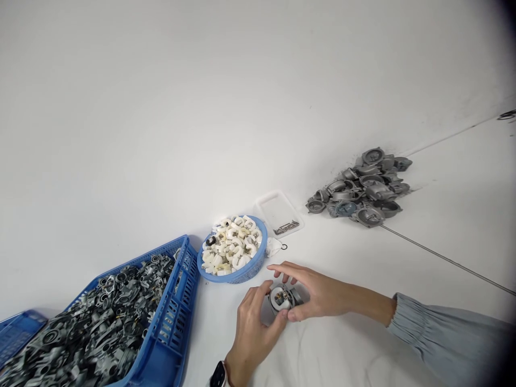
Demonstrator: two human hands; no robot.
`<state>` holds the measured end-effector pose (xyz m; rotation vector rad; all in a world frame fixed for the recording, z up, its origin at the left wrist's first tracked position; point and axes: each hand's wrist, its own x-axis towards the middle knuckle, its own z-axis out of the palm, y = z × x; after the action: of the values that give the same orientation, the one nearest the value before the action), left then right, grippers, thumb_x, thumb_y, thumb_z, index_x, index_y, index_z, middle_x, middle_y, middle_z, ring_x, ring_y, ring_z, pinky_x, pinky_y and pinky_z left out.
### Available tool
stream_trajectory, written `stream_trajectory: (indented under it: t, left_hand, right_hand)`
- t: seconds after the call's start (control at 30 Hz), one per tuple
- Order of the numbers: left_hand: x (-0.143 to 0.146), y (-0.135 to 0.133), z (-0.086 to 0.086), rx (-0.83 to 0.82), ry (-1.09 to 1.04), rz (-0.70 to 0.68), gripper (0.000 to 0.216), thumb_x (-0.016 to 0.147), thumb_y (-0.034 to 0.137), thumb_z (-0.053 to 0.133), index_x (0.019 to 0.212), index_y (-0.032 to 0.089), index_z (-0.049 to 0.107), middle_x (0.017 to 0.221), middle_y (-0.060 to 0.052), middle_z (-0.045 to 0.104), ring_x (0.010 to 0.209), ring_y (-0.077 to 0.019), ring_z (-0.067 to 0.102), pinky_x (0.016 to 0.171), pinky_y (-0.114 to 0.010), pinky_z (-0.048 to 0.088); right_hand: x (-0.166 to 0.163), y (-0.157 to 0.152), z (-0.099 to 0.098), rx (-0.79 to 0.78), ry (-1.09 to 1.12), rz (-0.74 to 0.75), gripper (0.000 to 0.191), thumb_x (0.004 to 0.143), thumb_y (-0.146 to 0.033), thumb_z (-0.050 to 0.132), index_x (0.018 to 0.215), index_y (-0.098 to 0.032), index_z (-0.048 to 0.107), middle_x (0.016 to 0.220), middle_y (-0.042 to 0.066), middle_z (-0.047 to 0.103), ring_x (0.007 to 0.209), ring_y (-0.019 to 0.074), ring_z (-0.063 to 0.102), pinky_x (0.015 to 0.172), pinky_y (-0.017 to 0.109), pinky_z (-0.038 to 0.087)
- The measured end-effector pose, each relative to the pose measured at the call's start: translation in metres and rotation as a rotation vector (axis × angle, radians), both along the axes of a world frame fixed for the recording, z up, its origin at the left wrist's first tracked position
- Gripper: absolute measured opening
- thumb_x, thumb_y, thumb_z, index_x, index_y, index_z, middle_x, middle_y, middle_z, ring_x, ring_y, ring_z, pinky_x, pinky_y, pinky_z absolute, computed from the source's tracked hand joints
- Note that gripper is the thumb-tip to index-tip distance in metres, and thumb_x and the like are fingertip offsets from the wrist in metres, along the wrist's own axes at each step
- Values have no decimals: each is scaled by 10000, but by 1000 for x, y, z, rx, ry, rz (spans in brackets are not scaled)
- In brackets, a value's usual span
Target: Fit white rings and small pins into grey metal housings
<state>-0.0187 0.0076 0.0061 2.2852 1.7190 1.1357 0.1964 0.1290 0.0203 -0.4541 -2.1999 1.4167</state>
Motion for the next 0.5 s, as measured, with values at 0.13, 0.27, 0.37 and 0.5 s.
stream_trajectory:
  t: [0.13,0.27,0.37,0.5]
  left_hand:
    - [-3,-1,2,-23,-13,15,402,1034,340,614,1424,242,589,1136,-82,756,1023,-262,714,871,-410,587]
    - [-4,-2,5,-35,-34,42,379,1078,370,565,1441,261,578,1122,-68,757,1037,-250,719,884,-392,580]
    - [-3,-3,7,-31,-36,52,367,1089,391,556,1431,263,587,1120,-67,761,1032,-247,725,878,-377,577]
    - [-2,-3,8,-40,-59,62,364,1137,410,450,1417,237,604,1118,-88,762,1010,-238,726,887,-372,573]
  right_hand:
    - [-4,-5,-1,11,34,30,996,722,-471,922,1596,-247,502,1395,105,600,1313,356,545,1153,508,441]
    - [-5,-5,4,65,45,36,811,728,-333,898,1485,-234,627,1321,101,643,1222,342,603,1080,472,493]
    - [-7,-7,2,75,62,35,803,731,-314,885,1488,-254,622,1305,91,653,1203,330,614,1059,457,502]
    - [-12,-12,-6,51,87,-11,849,734,-297,867,1529,-269,571,1360,85,638,1247,321,604,1095,448,482]
